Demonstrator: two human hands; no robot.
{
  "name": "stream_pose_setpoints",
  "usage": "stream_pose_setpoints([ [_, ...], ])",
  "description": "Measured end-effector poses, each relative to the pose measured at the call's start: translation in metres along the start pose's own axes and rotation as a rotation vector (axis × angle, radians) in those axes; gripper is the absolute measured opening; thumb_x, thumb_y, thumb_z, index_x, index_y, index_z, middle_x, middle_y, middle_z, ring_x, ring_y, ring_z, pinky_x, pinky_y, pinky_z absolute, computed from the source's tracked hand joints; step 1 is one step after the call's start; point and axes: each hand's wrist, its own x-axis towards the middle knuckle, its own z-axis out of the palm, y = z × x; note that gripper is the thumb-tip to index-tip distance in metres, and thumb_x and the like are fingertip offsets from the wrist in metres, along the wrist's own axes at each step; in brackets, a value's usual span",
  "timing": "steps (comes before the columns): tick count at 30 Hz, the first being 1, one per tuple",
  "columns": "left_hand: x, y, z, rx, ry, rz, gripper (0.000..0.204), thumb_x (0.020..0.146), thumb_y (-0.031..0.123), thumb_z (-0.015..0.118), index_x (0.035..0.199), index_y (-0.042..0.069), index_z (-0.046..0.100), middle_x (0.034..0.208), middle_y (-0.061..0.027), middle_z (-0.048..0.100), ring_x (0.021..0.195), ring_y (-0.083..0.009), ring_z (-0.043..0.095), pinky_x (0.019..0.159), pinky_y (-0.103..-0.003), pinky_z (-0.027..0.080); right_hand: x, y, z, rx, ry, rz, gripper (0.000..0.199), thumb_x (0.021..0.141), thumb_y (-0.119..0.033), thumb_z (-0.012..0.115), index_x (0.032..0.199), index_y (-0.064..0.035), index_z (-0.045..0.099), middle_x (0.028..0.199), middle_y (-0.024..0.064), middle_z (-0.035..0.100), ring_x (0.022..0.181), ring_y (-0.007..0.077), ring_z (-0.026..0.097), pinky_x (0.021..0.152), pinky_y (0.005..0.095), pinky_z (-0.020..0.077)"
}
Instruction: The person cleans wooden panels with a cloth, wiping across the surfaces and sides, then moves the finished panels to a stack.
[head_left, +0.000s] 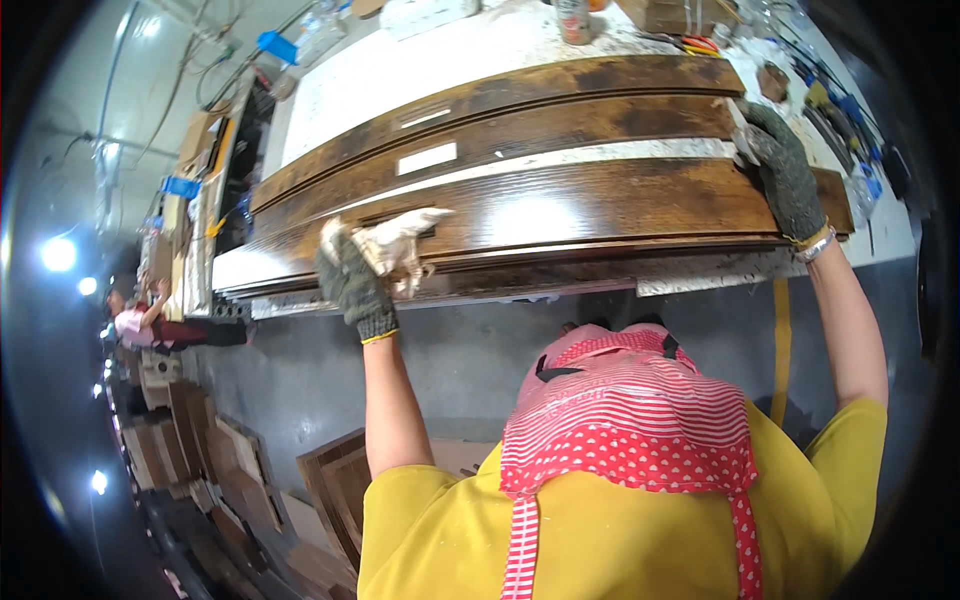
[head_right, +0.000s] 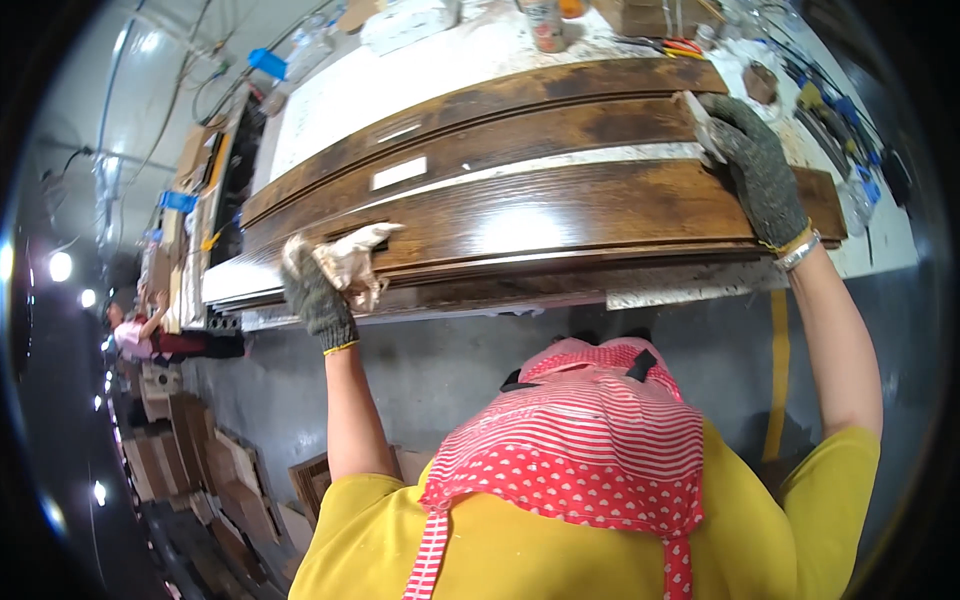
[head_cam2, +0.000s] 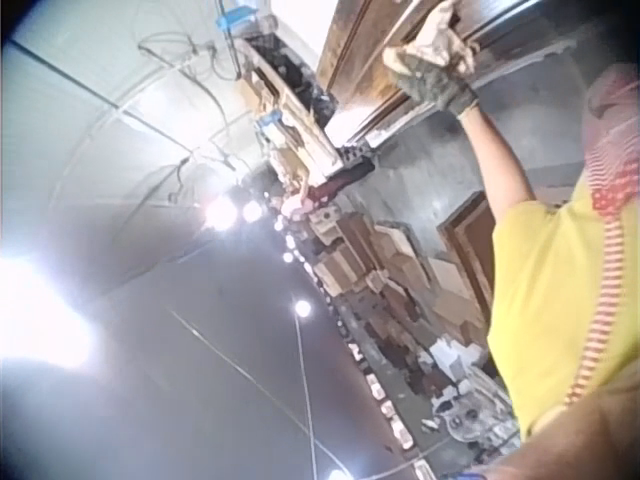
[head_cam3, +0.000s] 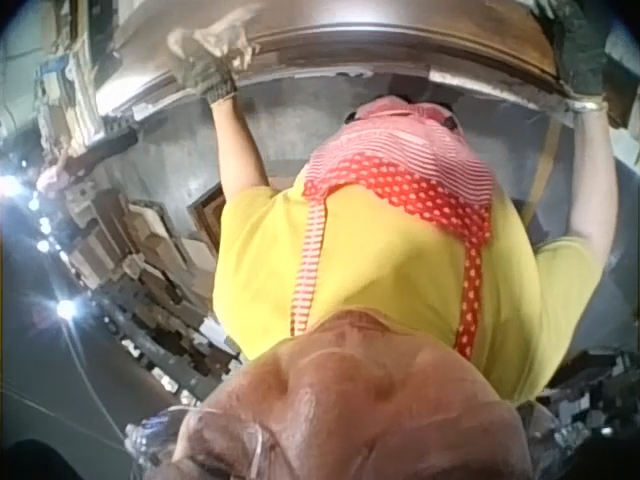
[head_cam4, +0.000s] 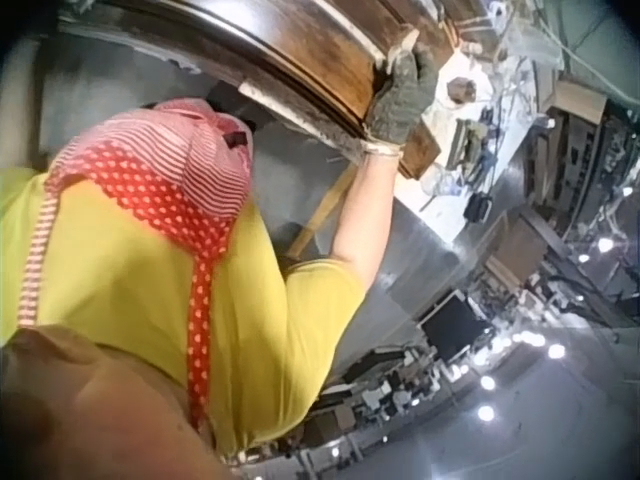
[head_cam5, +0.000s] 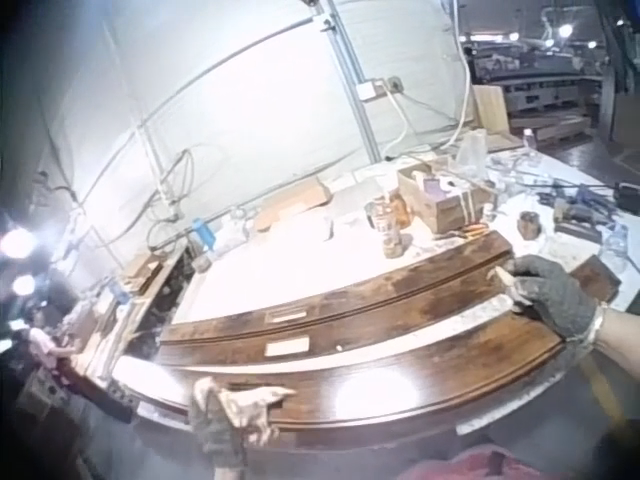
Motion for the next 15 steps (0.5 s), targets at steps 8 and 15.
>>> stream_pose_setpoints([
  [8,-0.077,0.104,0.058,-0.075,-0.065,0.637,0.021,0.091,0.021,0.066,0.102,0.003,0.063,0.102,-0.014,0.063,0.093,-0.0295,0.061,0.084,-0.04,0.048,0.006,0.008,-0.006,-0.434,-0.044,-0.243,0.035,0.091,-0.013,0.064,0.123,-0.0002,0.06,0.116,0.0099,0.062,0.099,0.0183,0.06,0.087,0.0297,0.0518],
  [15,-0.064,0.108,0.049,-0.534,-0.216,-0.016,0.02,0.1,0.015,0.055,0.114,0.004,0.063,0.105,-0.0098,0.068,0.093,-0.0172,0.066,0.08,-0.031,0.055,0.002,-0.009,-0.053,0.011,-0.145,0.019,0.04,0.091,-0.024,0.064,0.125,-0.0025,0.058,0.107,0.0068,0.061,0.093,0.0153,0.059,0.084,0.0299,0.0514],
])
